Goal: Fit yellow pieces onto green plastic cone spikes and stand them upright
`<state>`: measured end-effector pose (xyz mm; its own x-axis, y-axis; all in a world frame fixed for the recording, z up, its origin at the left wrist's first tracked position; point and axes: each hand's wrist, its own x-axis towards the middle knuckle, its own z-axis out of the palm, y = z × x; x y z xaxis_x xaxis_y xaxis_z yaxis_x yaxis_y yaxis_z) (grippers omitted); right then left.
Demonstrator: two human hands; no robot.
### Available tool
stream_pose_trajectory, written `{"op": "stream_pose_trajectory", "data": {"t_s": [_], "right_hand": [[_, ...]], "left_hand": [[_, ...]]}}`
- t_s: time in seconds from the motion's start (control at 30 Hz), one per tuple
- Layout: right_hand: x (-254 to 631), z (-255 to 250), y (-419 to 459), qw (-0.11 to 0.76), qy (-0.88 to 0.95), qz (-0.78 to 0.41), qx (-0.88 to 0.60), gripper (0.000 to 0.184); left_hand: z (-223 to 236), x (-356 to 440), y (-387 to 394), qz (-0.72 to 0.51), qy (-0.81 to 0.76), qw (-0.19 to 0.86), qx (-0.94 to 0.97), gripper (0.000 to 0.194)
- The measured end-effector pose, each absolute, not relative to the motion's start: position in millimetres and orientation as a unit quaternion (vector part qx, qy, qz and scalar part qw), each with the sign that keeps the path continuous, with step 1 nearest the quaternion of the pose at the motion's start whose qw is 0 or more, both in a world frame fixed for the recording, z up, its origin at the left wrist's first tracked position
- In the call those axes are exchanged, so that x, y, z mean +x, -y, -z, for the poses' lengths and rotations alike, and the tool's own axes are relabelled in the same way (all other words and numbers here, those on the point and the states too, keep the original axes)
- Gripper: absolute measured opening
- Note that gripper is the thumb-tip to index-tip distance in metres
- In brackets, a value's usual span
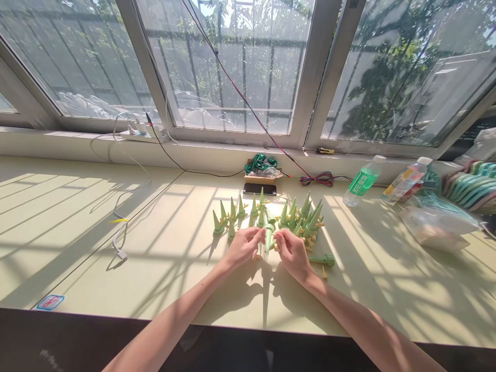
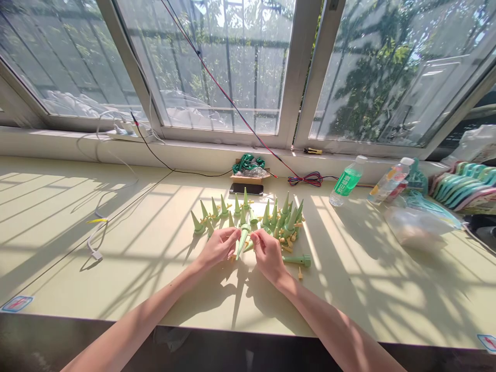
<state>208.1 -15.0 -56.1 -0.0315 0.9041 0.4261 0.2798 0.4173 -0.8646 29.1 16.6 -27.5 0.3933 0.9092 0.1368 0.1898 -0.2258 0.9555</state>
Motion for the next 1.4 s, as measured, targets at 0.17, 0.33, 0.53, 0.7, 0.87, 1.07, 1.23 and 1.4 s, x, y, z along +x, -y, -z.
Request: {"op": "stream_pose_trajectory", "data": {"t_s": [0.17, 0.33, 0.53, 0.7, 0.87, 1.07, 1.23, 1.4], "right_hand": [[207.0, 56.0, 15.4, 0.525, 0.664, -0.315, -0.429, 0.039], [206.9, 58.6, 15.1, 0.525, 0.65, -0.334, -0.437, 0.042], [205.5, 60.3, 15.1, 0.531, 0.621, -0.355, -0.455, 0.047], [203.8, 57.9, 15.1, 0.528, 0.614, -0.336, -0.481, 0.051], [204.0, 58.4, 14.2, 0.527, 0.607, -0.342, -0.486, 0.053], [203.2, 56.2, 16.0, 0.53, 0.599, -0.353, -0.485, 0.052], [203.4, 55.4, 16.7, 0.549, 0.592, -0.344, -0.479, 0.05], [207.0, 54.8, 16.3, 0.552, 0.599, -0.322, -0.482, 0.046]], "left_hand": [[28.5, 28.5, -17.1, -0.361, -0.382, 0.52, 0.673, 0.049], [29.4, 27.3, -17.7, -0.368, -0.372, 0.506, 0.686, 0.044], [32.3, 27.9, -16.1, -0.369, -0.375, 0.474, 0.706, 0.037], [31.1, 31.2, -12.1, -0.407, -0.371, 0.424, 0.719, 0.032], [28.4, 31.1, -10.6, -0.423, -0.335, 0.347, 0.767, 0.03], [29.9, 31.4, -12.0, -0.425, -0.328, 0.336, 0.774, 0.028], [30.8, 31.9, -12.6, -0.429, -0.34, 0.351, 0.76, 0.031], [29.0, 30.2, -14.7, -0.405, -0.371, 0.451, 0.703, 0.046]]}}
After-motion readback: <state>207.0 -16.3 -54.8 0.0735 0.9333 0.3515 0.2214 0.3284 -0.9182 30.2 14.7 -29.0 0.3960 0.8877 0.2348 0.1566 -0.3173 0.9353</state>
